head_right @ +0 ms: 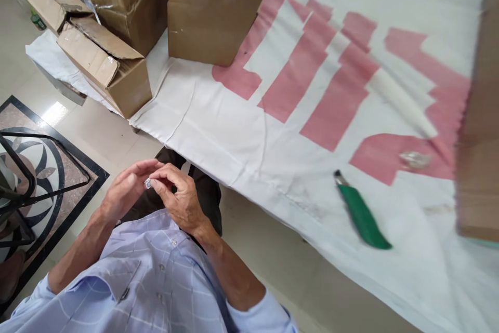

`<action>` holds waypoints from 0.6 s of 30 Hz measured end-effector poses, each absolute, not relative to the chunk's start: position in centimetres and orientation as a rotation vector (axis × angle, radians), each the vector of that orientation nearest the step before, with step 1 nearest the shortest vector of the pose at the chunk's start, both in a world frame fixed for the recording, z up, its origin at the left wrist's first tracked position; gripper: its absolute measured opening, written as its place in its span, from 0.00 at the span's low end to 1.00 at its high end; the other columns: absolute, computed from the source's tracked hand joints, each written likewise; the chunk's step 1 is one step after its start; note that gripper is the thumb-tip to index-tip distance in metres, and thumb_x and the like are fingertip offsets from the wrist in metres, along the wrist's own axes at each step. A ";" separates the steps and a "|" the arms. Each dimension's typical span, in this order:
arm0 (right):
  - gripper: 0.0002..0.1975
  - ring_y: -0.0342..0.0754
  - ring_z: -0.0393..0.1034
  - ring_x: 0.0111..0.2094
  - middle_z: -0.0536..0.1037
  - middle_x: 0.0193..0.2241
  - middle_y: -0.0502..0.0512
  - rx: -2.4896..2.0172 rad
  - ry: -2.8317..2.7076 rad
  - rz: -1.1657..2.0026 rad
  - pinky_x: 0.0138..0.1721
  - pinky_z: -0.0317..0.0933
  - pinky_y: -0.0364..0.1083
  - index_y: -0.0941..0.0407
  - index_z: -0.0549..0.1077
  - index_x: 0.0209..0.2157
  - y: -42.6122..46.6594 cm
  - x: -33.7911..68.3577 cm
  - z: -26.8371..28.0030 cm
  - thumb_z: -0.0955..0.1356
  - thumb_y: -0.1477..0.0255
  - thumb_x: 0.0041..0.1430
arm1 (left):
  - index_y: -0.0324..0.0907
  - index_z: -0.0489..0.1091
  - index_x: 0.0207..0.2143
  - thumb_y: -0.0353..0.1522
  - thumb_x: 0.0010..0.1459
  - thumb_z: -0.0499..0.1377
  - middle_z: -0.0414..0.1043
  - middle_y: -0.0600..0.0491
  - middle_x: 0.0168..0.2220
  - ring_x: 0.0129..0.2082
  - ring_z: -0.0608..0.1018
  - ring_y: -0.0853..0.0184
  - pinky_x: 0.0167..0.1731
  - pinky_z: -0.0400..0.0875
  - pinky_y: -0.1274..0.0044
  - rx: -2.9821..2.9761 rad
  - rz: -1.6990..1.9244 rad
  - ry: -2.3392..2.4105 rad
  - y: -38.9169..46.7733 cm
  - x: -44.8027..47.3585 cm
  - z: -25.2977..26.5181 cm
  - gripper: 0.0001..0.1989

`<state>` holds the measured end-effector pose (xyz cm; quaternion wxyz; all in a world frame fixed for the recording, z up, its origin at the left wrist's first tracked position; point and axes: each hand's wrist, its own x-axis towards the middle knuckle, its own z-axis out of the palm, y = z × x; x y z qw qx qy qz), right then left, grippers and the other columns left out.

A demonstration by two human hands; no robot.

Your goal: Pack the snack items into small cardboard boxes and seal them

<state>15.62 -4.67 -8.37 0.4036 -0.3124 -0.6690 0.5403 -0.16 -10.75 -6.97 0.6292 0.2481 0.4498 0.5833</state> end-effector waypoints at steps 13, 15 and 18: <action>0.08 0.47 0.78 0.33 0.82 0.34 0.53 -0.725 -1.443 1.447 0.35 0.74 0.43 0.53 0.82 0.40 -2.3 12.9 -6.6 0.73 0.63 0.68 | 0.50 0.85 0.35 0.41 0.62 0.72 0.83 0.49 0.31 0.30 0.83 0.58 0.31 0.80 0.65 1.388 1.432 1.473 -7.8 -3.3 -3.5 0.06; 0.09 0.46 0.78 0.33 0.83 0.36 0.54 -0.739 -1.444 1.401 0.35 0.74 0.43 0.53 0.82 0.43 -1.6 13.0 -6.3 0.73 0.63 0.68 | 0.53 0.85 0.35 0.42 0.61 0.72 0.83 0.50 0.31 0.30 0.84 0.57 0.30 0.81 0.63 1.488 1.491 1.543 -6.6 -4.9 -1.8 0.06; 0.09 0.46 0.78 0.34 0.82 0.37 0.54 -0.787 -1.497 1.219 0.37 0.74 0.43 0.53 0.82 0.42 -0.2 14.1 -6.5 0.71 0.64 0.70 | 0.50 0.84 0.34 0.42 0.59 0.73 0.83 0.52 0.31 0.30 0.85 0.60 0.32 0.84 0.65 1.558 1.725 1.730 -3.0 -9.2 1.6 0.07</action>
